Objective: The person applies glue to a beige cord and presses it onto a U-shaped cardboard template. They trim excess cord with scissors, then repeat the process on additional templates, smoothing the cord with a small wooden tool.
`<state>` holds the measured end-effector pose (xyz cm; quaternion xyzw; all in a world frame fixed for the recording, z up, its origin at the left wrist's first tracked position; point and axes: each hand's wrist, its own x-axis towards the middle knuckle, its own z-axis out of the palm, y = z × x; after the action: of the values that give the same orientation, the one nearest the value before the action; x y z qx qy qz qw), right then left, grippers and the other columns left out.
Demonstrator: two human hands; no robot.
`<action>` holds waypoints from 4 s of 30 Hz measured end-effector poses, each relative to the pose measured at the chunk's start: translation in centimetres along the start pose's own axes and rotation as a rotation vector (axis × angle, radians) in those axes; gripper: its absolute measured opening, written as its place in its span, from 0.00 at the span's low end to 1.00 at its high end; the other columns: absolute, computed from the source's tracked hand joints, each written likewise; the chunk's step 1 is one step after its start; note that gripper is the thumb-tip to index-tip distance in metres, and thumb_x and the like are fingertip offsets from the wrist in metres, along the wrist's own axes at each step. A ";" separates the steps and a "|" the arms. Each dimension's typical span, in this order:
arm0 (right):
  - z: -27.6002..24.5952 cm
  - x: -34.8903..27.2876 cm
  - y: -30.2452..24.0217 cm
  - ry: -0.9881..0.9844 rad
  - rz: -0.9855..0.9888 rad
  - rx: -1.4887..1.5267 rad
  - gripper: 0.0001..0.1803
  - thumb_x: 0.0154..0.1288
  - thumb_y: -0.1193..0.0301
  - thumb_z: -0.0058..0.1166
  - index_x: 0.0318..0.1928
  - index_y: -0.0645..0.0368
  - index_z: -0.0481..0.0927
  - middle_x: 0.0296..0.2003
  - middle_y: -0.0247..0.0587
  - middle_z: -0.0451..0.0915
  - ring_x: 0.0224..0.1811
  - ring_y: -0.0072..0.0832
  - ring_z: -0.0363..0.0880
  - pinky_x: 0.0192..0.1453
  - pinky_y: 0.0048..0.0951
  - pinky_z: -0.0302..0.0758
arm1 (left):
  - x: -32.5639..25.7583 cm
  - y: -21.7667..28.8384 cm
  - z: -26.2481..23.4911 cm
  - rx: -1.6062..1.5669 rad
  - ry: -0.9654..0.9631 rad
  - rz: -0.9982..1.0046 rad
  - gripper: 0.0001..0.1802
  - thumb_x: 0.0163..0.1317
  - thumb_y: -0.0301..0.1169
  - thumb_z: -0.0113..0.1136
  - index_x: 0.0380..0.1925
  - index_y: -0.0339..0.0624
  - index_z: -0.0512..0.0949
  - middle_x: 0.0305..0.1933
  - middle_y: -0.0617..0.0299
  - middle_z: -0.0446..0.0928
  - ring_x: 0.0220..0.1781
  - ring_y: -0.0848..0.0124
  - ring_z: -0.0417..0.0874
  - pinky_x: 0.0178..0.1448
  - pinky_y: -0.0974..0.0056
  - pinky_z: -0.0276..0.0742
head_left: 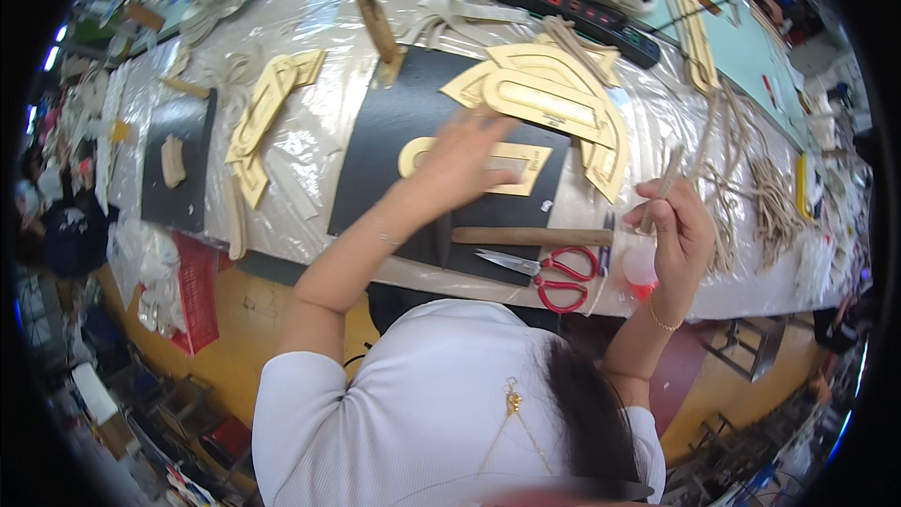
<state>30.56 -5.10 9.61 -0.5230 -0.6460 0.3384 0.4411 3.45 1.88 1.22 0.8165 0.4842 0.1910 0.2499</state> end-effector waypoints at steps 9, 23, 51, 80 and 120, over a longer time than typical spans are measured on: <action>6.3 1.4 -2.2 -0.310 0.451 0.595 0.19 0.74 0.72 0.57 0.60 0.70 0.78 0.37 0.46 0.87 0.25 0.23 0.86 0.26 0.19 0.80 | -1.8 -2.1 -0.3 0.167 -0.181 -0.211 0.38 0.49 0.38 0.79 0.60 0.41 0.74 0.55 0.49 0.73 0.59 0.51 0.76 0.61 0.51 0.73; 7.5 0.7 -2.9 -0.196 0.266 0.394 0.16 0.72 0.76 0.57 0.58 0.69 0.82 0.37 0.43 0.87 0.26 0.18 0.84 0.26 0.15 0.78 | -3.4 -4.9 -4.3 -1.171 0.219 -0.419 0.19 0.69 0.26 0.62 0.57 0.31 0.72 0.50 0.53 0.83 0.45 0.66 0.88 0.48 0.63 0.88; 9.8 1.2 -2.0 -0.245 0.151 0.224 0.10 0.67 0.79 0.62 0.47 0.66 0.87 0.39 0.40 0.80 0.33 0.23 0.82 0.37 0.22 0.79 | -7.8 -2.2 -3.4 -0.107 0.282 -0.109 0.36 0.48 0.30 0.80 0.60 0.41 0.77 0.51 0.59 0.78 0.55 0.67 0.78 0.58 0.62 0.73; 15.6 2.8 4.5 -0.334 -0.239 -0.279 0.12 0.57 0.70 0.72 0.43 0.54 0.90 0.34 0.35 0.80 0.27 0.26 0.80 0.31 0.27 0.78 | -8.5 -4.3 -1.8 -0.123 0.376 -0.091 0.18 0.52 0.31 0.77 0.43 0.46 0.84 0.46 0.65 0.83 0.47 0.68 0.81 0.56 0.60 0.61; 17.7 3.6 7.6 -0.352 -0.212 -0.321 0.07 0.60 0.72 0.69 0.39 0.56 0.87 0.34 0.35 0.80 0.29 0.32 0.82 0.33 0.30 0.79 | -9.9 -4.8 2.7 0.385 0.232 -0.045 0.29 0.58 0.34 0.70 0.62 0.44 0.80 0.54 0.56 0.76 0.60 0.57 0.74 0.61 0.52 0.71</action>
<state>16.84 0.53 -3.22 -0.4487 -0.8095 0.2693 0.2661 -2.94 -5.50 -4.50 0.8106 0.5554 0.1822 0.0359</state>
